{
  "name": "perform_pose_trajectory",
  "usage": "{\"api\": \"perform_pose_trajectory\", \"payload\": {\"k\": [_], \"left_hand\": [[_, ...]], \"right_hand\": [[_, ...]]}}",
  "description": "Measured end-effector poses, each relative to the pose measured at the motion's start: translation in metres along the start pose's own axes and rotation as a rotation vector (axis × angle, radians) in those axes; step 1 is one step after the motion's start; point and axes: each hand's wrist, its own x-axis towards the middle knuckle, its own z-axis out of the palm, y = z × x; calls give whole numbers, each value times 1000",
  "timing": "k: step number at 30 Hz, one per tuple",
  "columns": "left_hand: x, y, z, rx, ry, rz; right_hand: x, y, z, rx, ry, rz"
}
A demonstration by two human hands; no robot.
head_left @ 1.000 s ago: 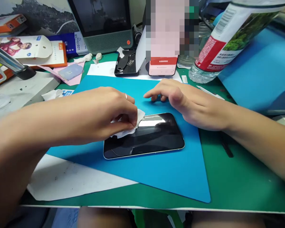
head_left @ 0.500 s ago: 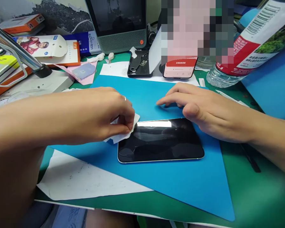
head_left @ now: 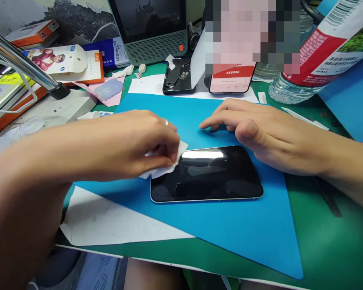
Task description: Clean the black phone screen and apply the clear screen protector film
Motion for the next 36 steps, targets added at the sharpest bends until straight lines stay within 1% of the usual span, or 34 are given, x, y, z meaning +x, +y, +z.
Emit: {"api": "perform_pose_trajectory", "payload": {"k": [2,4,11,14,17,21,23,25,30,33,36], "left_hand": [[-2,-1,-5,-21,-35,-26],[0,1,-5,-46,-33,-14],[21,20,14,-38,105,60],[26,25,19,-31,149,88],[23,23,17,-49,134,93],[13,14,8,-46,48,52],[12,14,8,-56,34,39],[17,18,11,-76,63,53],[39,36,27,-89,199,93],[41,34,27,-54,218,75],[34,25,21,-19,183,46]], "right_hand": [[0,1,0,6,-1,11],[0,1,0,9,0,18],[0,0,1,29,18,15],[-1,0,2,45,9,0],[-1,1,1,47,5,-6],[-2,0,1,49,16,7],[-2,0,1,54,16,7],[-2,0,1,52,17,13],[-4,0,1,71,10,3],[-4,1,0,84,0,-1],[-4,1,0,90,4,34]]}}
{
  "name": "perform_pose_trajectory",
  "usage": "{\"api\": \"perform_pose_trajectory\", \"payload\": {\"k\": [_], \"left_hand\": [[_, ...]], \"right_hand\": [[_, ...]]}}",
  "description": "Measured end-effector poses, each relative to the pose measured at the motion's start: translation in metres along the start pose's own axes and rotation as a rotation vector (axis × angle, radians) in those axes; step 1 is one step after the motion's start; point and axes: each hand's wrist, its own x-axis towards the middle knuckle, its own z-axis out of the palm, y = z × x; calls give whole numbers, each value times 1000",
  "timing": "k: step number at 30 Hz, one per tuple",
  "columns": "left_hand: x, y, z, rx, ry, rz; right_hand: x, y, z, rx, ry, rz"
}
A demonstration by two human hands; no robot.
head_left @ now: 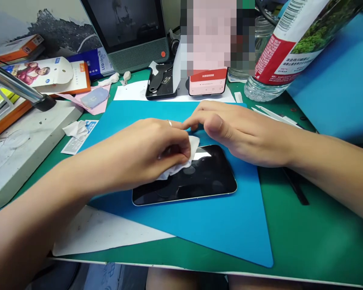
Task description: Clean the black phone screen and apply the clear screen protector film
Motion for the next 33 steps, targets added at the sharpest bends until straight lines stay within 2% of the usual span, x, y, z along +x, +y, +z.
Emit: {"api": "perform_pose_trajectory", "payload": {"k": [3,7,13,17,22,27,33], "left_hand": [[-5,-4,-3,-11,-27,7],[-4,-1,1,-52,-43,83],[-4,-6,-2,41,12,67],[-5,-1,-1,53,-18,110],[-3,2,1,127,39,76],[-5,4,3,150,26,145],[-6,-3,5,243,89,174]], "right_hand": [[0,1,0,-13,4,-2],[0,2,0,-36,-14,-43],[1,-1,0,-58,-1,17],[1,-2,0,-56,-9,8],[1,-1,0,-64,-1,12],[2,0,0,-47,-6,-18],[1,2,-1,-36,-11,-47]]}}
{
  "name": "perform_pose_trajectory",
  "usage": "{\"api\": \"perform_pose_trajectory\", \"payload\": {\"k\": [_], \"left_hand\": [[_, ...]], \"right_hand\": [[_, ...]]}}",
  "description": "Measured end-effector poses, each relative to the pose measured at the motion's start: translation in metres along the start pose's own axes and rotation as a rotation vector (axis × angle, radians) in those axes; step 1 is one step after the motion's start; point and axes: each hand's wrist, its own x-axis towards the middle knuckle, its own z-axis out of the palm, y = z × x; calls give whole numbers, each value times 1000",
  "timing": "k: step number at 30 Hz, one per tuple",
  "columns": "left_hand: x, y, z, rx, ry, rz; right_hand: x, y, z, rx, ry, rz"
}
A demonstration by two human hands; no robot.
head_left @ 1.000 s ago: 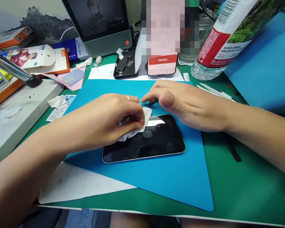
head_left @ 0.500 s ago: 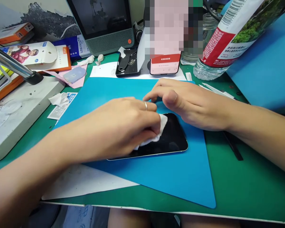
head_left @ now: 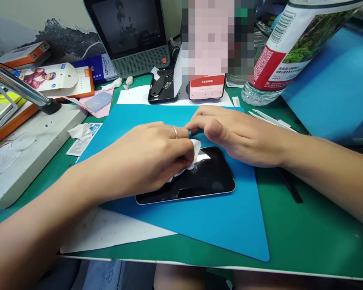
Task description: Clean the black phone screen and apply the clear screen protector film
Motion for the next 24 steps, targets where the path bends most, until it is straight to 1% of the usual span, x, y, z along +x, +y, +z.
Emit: {"api": "perform_pose_trajectory", "payload": {"k": [4,7,10,13,16,19,21,24], "left_hand": [[-2,-8,2,191,107,24],[-1,-13,4,167,171,10],[0,-14,6,108,209,8],[0,-12,2,125,220,-2],[-3,-11,-6,143,223,-56],[-7,-9,-15,77,266,-102],[-9,-7,-18,38,276,-101],[-11,-2,-19,53,188,-38]], "right_hand": [[-1,1,-1,0,4,-42],[0,-2,-1,-58,28,-72],[0,-6,0,-89,99,-86],[0,-9,0,-69,177,-93],[0,-8,-1,-68,224,-63],[-1,-8,-3,-59,215,-38],[-2,-8,-5,-45,179,-52],[-3,-8,-7,30,152,-72]]}}
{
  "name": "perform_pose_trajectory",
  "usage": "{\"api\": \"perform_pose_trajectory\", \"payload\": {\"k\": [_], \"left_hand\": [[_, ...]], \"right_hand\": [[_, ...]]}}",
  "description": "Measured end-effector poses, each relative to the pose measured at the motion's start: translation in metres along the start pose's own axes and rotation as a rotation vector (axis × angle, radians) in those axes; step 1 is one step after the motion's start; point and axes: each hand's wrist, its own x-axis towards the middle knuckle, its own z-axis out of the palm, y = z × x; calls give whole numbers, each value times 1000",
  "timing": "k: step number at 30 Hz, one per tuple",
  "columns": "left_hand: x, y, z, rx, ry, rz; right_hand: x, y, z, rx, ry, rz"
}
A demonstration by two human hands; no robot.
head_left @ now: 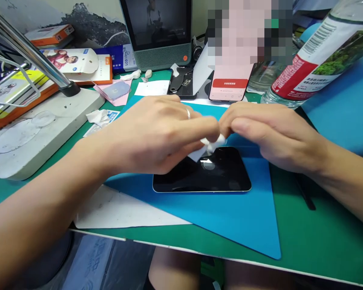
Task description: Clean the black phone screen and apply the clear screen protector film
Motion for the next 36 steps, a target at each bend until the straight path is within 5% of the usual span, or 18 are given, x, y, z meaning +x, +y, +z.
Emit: {"api": "perform_pose_trajectory", "payload": {"k": [6,14,23,36], "left_hand": [[0,2,3,1,-202,108],[-5,-5,1,-200,-361,-47],[-2,10,3,-334,-438,-37],[11,25,34,-301,-256,0]], "right_hand": [[1,4,1,27,13,90],[1,8,2,2,-58,94],[1,5,2,-14,-86,69],[0,6,6,6,-108,12]]}}
